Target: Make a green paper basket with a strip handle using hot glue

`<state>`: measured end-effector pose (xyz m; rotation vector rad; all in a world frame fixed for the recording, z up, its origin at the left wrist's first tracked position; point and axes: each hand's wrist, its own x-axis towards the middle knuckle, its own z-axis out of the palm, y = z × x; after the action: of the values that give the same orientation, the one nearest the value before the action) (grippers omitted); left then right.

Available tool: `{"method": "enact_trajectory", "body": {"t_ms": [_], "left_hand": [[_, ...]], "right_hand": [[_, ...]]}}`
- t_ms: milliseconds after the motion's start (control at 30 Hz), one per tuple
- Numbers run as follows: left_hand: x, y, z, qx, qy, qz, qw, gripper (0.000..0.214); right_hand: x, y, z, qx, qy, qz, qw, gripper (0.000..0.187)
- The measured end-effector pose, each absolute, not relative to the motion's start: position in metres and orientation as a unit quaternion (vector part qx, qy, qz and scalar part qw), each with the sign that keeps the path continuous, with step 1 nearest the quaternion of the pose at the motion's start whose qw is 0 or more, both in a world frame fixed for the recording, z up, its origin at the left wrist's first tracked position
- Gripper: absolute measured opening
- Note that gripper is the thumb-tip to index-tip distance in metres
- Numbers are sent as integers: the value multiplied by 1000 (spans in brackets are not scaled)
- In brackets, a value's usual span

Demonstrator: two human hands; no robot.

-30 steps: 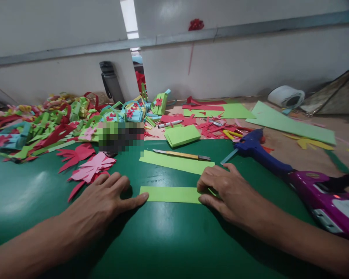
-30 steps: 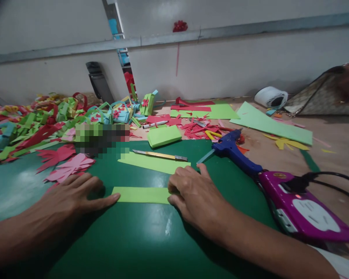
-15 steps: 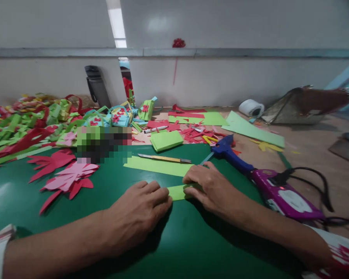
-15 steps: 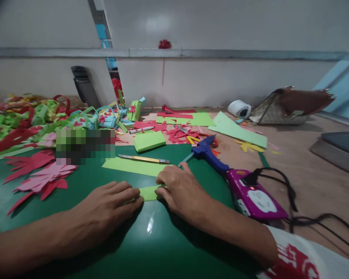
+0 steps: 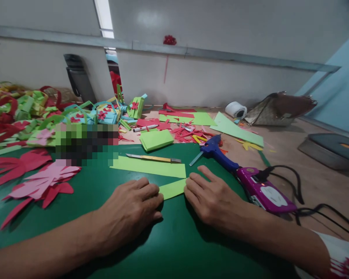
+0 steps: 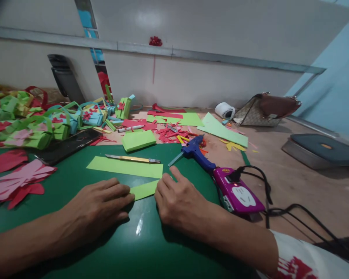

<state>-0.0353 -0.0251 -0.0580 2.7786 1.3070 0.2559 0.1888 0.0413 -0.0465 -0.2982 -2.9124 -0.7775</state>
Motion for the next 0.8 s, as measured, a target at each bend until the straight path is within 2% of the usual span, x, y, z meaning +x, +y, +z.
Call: {"method": "enact_trajectory", "body": {"t_ms": [367, 633, 800], "left_hand": [[-38, -31, -60, 899, 425, 101, -22, 18], [-40, -30, -64, 859, 490, 145, 3, 34], [-49, -28, -65, 821, 542, 160, 77, 30]], "right_hand": [[186, 44, -53, -123, -966, -165, 157, 25], [188, 44, -58, -235, -956, 29, 173, 25], [191, 45, -50, -342, -914, 176, 131, 20]]}}
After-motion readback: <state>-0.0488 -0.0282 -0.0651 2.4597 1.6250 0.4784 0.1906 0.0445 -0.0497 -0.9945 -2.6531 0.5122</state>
